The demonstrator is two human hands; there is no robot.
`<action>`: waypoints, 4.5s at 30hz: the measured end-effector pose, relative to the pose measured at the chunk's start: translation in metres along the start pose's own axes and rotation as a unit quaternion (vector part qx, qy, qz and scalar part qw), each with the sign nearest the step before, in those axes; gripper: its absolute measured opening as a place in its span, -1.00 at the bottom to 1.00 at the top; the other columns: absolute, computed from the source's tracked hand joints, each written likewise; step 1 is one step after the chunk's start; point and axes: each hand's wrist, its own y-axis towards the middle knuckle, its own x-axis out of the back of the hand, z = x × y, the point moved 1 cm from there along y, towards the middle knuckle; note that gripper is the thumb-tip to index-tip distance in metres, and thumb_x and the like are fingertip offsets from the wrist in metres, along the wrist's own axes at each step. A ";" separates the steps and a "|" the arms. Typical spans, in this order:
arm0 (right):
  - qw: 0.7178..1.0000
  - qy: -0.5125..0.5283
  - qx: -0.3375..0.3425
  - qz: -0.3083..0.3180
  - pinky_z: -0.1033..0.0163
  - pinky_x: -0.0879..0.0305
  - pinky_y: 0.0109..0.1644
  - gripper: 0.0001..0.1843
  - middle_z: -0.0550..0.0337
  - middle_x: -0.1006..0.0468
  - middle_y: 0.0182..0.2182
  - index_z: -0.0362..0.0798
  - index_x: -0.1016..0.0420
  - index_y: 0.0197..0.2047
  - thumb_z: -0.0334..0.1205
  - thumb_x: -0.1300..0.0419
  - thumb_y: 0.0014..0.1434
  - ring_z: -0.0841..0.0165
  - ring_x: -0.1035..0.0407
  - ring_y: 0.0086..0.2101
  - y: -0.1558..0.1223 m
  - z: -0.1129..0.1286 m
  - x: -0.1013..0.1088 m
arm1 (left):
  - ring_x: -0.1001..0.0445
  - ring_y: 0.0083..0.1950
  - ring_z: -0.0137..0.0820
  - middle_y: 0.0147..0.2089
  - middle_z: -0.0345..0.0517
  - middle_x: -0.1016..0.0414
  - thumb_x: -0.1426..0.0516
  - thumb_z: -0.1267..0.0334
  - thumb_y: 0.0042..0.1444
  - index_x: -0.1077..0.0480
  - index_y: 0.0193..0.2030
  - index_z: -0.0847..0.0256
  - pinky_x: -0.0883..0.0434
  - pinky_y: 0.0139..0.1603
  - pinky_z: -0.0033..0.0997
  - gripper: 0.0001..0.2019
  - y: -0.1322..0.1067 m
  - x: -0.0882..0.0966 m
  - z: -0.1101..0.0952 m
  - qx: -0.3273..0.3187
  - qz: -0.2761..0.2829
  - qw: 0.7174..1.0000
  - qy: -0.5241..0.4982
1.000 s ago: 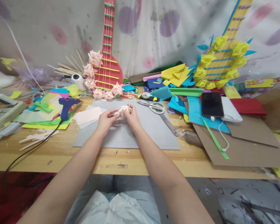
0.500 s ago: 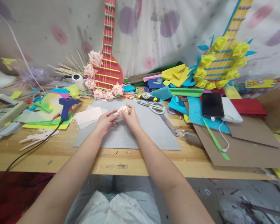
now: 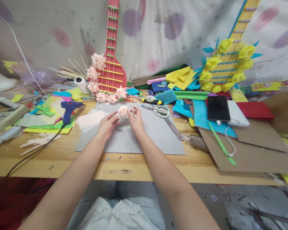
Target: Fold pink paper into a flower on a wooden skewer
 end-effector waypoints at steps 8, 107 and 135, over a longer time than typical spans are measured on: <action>0.941 -0.257 0.140 0.170 0.34 -0.14 -0.25 -0.67 0.22 -0.42 -0.40 -0.02 -0.39 -0.39 -0.04 0.10 0.17 0.42 -0.29 -0.33 -0.010 0.020 0.003 | -0.44 -0.41 -0.53 -0.44 -0.15 -0.47 -0.20 0.51 -0.24 -0.37 -0.15 0.34 -0.41 -0.26 -0.47 -0.59 0.009 0.008 -0.003 -0.081 -0.071 0.993 -0.039; 0.887 -0.407 0.146 0.164 0.32 -0.05 -0.36 -0.82 0.20 -0.49 -0.37 0.03 -0.33 -0.28 -0.10 0.00 0.13 0.36 -0.33 -0.37 -0.017 0.014 -0.003 | -0.46 -0.40 -0.48 -0.42 -0.31 -0.32 -0.15 0.52 -0.23 -0.06 -0.21 0.16 -0.42 -0.34 -0.42 -0.56 -0.002 0.002 -0.006 -0.077 -0.112 0.991 0.013; 0.892 -0.386 0.137 0.190 0.32 -0.06 -0.37 -0.77 0.18 -0.50 -0.33 -0.01 -0.24 -0.19 -0.08 0.09 0.19 0.35 -0.36 -0.38 -0.021 0.015 -0.007 | -0.46 -0.43 -0.47 -0.36 -0.15 -0.42 -0.17 0.54 -0.15 -0.02 -0.26 0.20 -0.44 -0.39 -0.42 -0.59 0.001 0.004 -0.008 -0.020 -0.155 0.985 -0.067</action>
